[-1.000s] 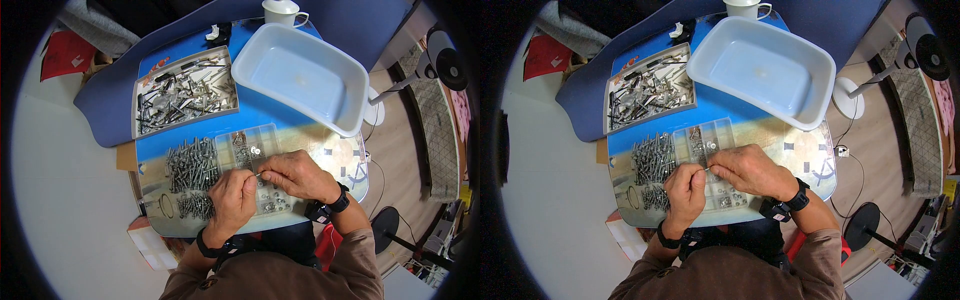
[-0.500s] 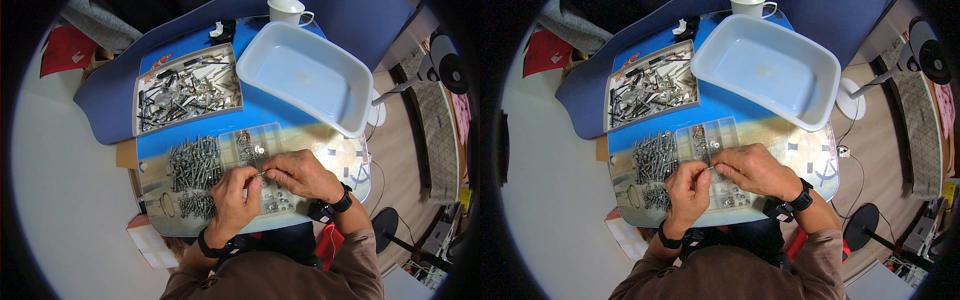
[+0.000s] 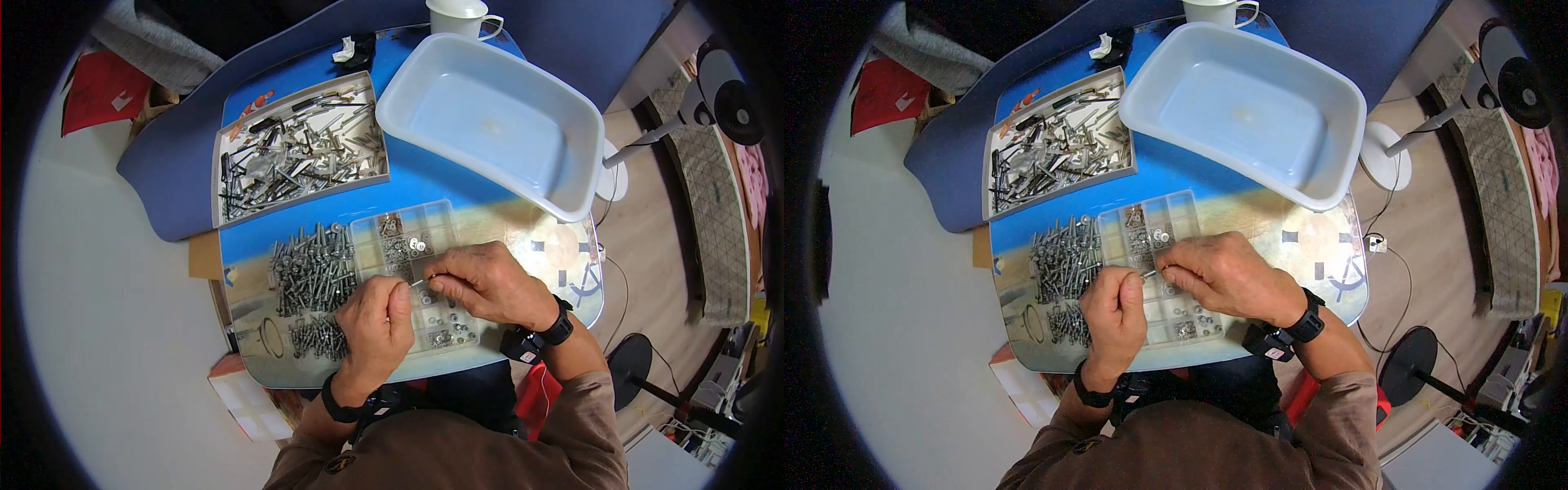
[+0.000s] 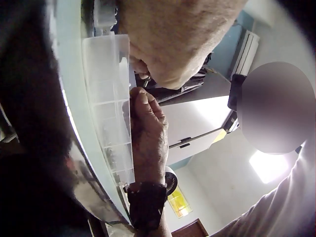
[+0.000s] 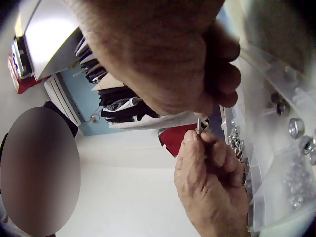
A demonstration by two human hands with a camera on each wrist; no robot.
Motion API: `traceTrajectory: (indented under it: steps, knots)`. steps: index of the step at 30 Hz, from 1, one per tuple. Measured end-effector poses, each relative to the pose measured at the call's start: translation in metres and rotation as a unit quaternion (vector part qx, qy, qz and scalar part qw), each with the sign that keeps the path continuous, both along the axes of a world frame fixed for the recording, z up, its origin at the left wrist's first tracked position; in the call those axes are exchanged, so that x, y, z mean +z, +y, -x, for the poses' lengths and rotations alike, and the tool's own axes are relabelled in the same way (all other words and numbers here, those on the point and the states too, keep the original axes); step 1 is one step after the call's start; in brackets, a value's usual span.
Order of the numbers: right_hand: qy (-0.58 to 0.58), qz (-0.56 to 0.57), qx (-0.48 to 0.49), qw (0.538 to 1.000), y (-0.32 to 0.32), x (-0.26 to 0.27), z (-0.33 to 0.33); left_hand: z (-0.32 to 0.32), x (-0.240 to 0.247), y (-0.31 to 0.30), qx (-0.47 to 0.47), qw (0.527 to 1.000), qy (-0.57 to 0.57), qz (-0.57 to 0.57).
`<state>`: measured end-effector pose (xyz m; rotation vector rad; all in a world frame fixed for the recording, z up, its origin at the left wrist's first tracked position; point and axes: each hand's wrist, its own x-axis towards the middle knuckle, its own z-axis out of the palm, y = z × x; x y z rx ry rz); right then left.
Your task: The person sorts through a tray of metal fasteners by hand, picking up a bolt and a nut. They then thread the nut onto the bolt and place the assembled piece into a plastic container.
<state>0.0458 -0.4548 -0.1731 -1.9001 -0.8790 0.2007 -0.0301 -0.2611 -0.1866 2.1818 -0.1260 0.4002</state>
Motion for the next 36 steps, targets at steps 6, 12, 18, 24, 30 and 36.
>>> traceTrajectory:
  steps: [6,12,18,24,30,36]
  knots:
    - [-0.037,-0.001,-0.024,0.999,0.0,0.004,-0.001,0.001,-0.001,0.003,0.021,0.999,-0.009,0.045]
    - [-0.065,0.024,-0.022,0.997,0.001,-0.002,-0.002,0.001,-0.001,0.004,0.023,0.999,-0.011,0.045]
    - [-0.073,0.04,-0.017,0.996,0.0,-0.001,-0.003,0.0,-0.001,0.004,0.017,0.999,-0.006,0.043]
    - [-0.003,0.023,-0.005,1.0,0.0,0.012,0.0,-0.002,0.003,0.001,0.007,1.0,-0.011,0.024]
    - [-0.102,-0.023,0.016,0.994,0.008,-0.001,0.002,-0.002,0.004,0.001,-0.009,1.0,-0.004,0.003]
    - [-0.102,-0.014,0.018,0.995,0.011,0.0,0.003,0.0,0.006,0.003,-0.013,1.0,-0.003,0.007]
